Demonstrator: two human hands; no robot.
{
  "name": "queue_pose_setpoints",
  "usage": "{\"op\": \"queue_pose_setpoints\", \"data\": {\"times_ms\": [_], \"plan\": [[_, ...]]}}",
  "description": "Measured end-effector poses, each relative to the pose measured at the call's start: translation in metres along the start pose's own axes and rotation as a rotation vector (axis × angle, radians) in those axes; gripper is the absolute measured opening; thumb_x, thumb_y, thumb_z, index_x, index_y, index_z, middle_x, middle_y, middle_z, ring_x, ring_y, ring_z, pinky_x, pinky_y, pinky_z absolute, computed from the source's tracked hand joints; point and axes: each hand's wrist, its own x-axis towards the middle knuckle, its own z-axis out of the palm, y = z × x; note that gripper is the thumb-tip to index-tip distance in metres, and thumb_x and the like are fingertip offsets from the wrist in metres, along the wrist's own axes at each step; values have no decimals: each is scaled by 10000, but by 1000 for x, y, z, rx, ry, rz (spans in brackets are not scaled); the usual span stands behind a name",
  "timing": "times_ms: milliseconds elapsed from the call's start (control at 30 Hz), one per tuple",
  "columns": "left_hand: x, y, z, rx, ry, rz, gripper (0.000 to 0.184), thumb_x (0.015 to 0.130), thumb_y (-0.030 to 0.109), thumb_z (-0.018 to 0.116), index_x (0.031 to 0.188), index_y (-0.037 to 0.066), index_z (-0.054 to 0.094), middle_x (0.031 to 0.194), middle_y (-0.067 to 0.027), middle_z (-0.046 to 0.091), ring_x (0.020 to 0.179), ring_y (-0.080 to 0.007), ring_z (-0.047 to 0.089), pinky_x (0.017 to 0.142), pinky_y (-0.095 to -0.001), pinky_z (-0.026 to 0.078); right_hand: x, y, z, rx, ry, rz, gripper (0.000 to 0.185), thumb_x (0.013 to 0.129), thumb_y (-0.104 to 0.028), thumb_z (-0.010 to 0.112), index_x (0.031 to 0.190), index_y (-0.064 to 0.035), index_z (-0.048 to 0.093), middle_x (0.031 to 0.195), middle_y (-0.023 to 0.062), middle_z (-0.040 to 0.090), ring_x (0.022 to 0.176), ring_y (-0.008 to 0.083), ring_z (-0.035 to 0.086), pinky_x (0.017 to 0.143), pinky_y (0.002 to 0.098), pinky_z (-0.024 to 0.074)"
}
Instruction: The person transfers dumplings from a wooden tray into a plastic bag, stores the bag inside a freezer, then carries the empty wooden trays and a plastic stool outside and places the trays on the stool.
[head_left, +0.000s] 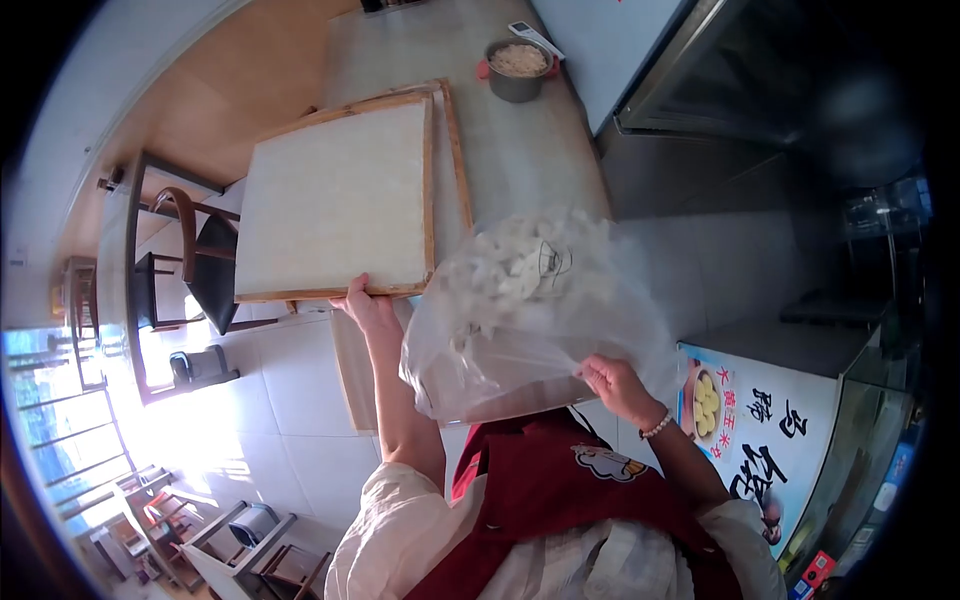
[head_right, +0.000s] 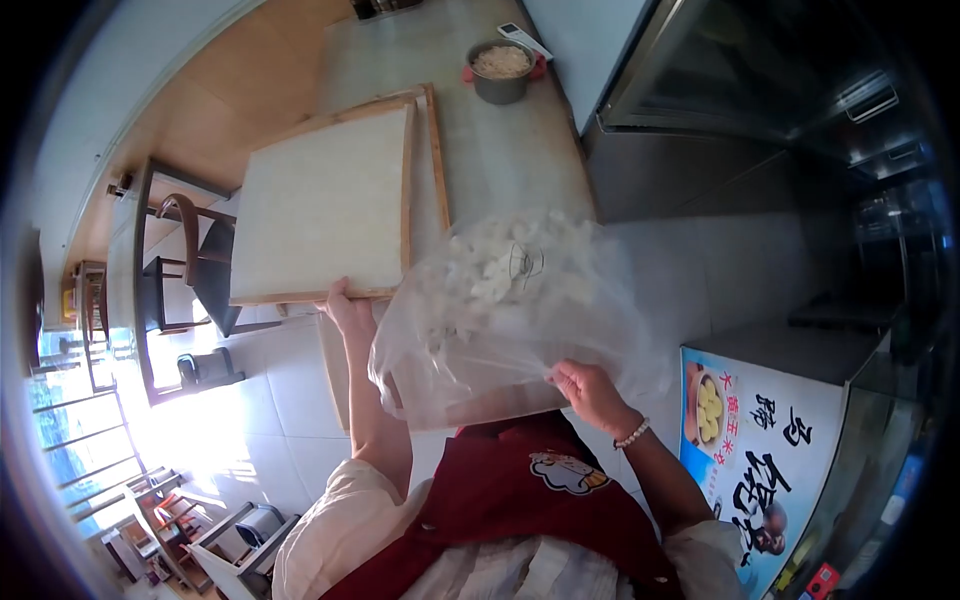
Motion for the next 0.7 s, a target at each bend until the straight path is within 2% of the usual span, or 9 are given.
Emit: {"op": "queue_pose_setpoints", "data": {"times_ms": [33, 167, 267, 367, 467, 500, 600, 667, 700], "plan": [[7, -6, -4, 16, -32, 6, 753, 709, -130, 481, 1293, 167, 111, 1252, -134, 329, 1084, -271, 446, 928, -465, 445, -7, 1, 8, -1, 20, -63, 129, 889, -124, 521, 822, -15, 531, 659, 139, 561, 566, 235, 545, 545, 319, 429], [24, -21, -7, 86, -18, -47, 728, 740, -120, 503, 1267, 157, 83, 1236, -139, 348, 1082, -278, 460, 903, -476, 465, -37, 8, 16, -117, -156, 13, 133, 856, -175, 561, 862, -43, 554, 770, 177, 589, 717, 361, 571, 608, 397, 446], [11, -22, 1, 142, -145, -158, 787, 757, -106, 527, 1268, 166, -7, 1249, -166, 326, 1043, -301, 494, 824, -495, 509, -46, 11, 20, -78, -243, 1, 136, 859, -185, 558, 874, -50, 561, 770, 170, 591, 705, 353, 574, 605, 392, 446], [-7, -24, 16, 204, -33, -164, 631, 795, -17, 571, 1266, 84, 164, 1168, -197, 424, 982, -313, 530, 733, -500, 540, -47, 16, 26, -37, -259, 17, 150, 859, -202, 561, 903, -59, 574, 770, 166, 594, 705, 352, 574, 604, 398, 444], [-5, -8, 1, 641, -139, -408, 403, 827, 150, 609, 1140, -4, 407, 1024, -205, 533, 962, -300, 553, 658, -449, 554, -47, 29, 26, -153, -262, -11, 196, 852, -230, 570, 944, -57, 587, 777, 181, 597, 720, 356, 578, 630, 403, 460], [-12, 0, -6, 801, -167, -367, 405, 826, 322, 621, 1017, -26, 540, 945, -171, 592, 1040, -300, 533, 702, -466, 524, -49, 30, 23, -136, -155, -73, 208, 838, -221, 583, 965, -56, 588, 783, 164, 604, 720, 337, 589, 636, 395, 467], [-69, 37, -20, 1006, -430, -314, 538, 817, 362, 622, 1191, 7, 470, 1023, -148, 588, 1087, -278, 518, 771, -475, 474, -65, 15, -8, 31, -23, 13, 352, 765, -193, 651, 1073, -43, 568, 975, 127, 601, 890, 294, 588, 754, 378, 466], [-120, 51, -36, 1110, -501, -285, 635, 792, 281, 658, 1304, 29, 377, 1061, -121, 588, 1095, -247, 503, 837, -464, 425, -86, 7, -26, -236, 378, -93, 494, 723, -178, 683, 1162, -36, 506, 1089, 146, 542, 1005, 300, 527, 839, 390, 430], [-143, 51, -53, 1242, -634, -78, 642, 785, 227, 648, 1321, 34, 352, 1048, -127, 590, 1023, -228, 527, 792, -427, 441, -95, 8, -30, -370, 579, -141, 569, 703, -170, 699, 1207, -32, 475, 1146, 156, 512, 1063, 302, 496, 881, 397, 412]]}}
